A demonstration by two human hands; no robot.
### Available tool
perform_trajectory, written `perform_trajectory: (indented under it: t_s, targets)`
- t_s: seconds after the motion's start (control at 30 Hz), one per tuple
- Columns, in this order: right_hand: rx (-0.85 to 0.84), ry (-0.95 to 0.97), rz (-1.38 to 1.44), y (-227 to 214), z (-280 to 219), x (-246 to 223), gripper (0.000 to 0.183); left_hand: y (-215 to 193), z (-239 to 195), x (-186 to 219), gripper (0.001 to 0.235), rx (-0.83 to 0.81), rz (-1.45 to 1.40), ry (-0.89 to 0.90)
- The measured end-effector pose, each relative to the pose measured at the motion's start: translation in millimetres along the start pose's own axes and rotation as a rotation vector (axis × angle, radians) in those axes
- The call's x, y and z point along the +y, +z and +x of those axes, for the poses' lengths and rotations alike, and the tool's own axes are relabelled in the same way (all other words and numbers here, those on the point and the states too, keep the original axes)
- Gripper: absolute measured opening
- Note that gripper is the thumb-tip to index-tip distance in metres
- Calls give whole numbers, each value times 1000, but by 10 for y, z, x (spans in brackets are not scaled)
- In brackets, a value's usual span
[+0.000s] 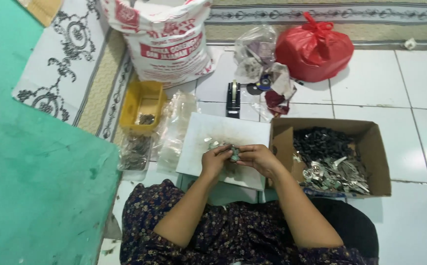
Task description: The person is picking up small metal components from a cardboard box and arranging them on a white square board.
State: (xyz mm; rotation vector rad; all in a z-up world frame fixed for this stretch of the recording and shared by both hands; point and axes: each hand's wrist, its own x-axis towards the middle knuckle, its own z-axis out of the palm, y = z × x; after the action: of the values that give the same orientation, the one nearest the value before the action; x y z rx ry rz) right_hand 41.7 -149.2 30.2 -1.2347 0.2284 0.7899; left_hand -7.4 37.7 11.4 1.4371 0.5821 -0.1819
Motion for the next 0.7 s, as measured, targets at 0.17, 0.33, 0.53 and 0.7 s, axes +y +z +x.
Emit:
perform_trajectory:
  t_s: [0.17,0.33,0.53,0.7]
  targets:
    - [43,-53,-160,423,192,19,47,-192,-20,60,34,142,-46,-44]
    - [125,-116,-463,612,188,-56,36,-187,28,93,29,225,-91,-59]
    - [195,-302,-993,447,331,33,32,-279,-23,262,32,203,183,79]
    - [242,-459,-962,233,229,-36,30,-256,-250,455,38,211,268,152]
